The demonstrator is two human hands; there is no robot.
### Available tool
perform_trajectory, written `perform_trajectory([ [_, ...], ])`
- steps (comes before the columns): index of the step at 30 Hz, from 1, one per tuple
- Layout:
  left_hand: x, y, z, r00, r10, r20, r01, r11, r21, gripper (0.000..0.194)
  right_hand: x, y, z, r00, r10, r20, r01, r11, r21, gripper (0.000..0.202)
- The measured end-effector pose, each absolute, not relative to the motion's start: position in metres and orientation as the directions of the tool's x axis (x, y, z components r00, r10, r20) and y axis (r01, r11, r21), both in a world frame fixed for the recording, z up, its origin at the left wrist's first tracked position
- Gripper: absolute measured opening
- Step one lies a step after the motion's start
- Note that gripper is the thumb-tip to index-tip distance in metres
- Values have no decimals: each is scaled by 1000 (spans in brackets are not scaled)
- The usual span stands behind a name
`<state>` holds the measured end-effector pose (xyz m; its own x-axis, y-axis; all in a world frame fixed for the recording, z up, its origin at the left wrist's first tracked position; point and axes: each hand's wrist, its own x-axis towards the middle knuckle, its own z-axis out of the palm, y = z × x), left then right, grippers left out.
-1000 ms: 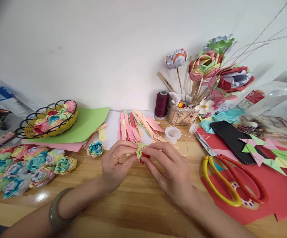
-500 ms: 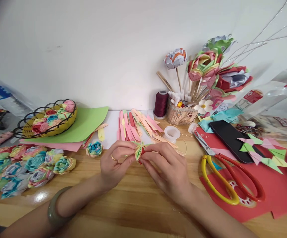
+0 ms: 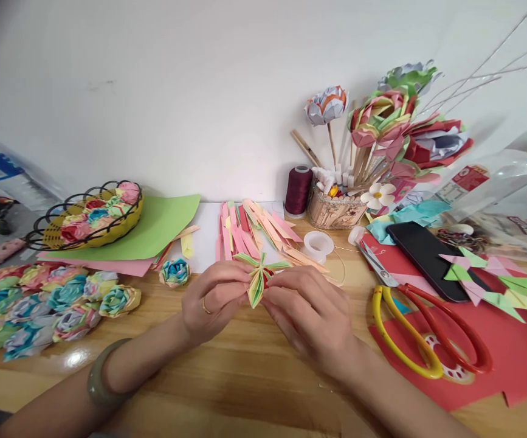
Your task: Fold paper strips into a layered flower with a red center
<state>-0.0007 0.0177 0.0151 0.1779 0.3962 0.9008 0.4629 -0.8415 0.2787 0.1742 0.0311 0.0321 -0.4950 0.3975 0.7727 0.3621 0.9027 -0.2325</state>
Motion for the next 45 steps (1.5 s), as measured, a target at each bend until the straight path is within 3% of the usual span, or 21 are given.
perform_trajectory([
  [6, -2, 20, 18, 198, 385, 902, 459, -849, 262, 19, 174, 35, 32, -508, 417, 754, 296, 906, -302, 25],
  [14, -5, 22, 18, 247, 483, 840, 344, -854, 390, 13, 173, 34, 38, -522, 528, 670, 203, 840, -503, 20],
  [21, -2, 22, 19, 232, 477, 848, 327, -859, 394, 14, 173, 37, 37, -536, 531, 656, 152, 825, -544, 20],
  [28, -3, 22, 19, 312, 550, 775, 324, -828, 457, 21, 173, 39, 39, -560, 650, 514, 182, 702, -689, 11],
  [40, -1, 23, 18, 242, 619, 747, 262, -783, 564, 12, 174, 40, 41, -565, 656, 500, 155, 680, -717, 9],
  [45, 1, 19, 20, 202, 735, 647, 220, -678, 701, 10, 176, 39, 42, -584, 709, 395, 188, 591, -784, 6],
])
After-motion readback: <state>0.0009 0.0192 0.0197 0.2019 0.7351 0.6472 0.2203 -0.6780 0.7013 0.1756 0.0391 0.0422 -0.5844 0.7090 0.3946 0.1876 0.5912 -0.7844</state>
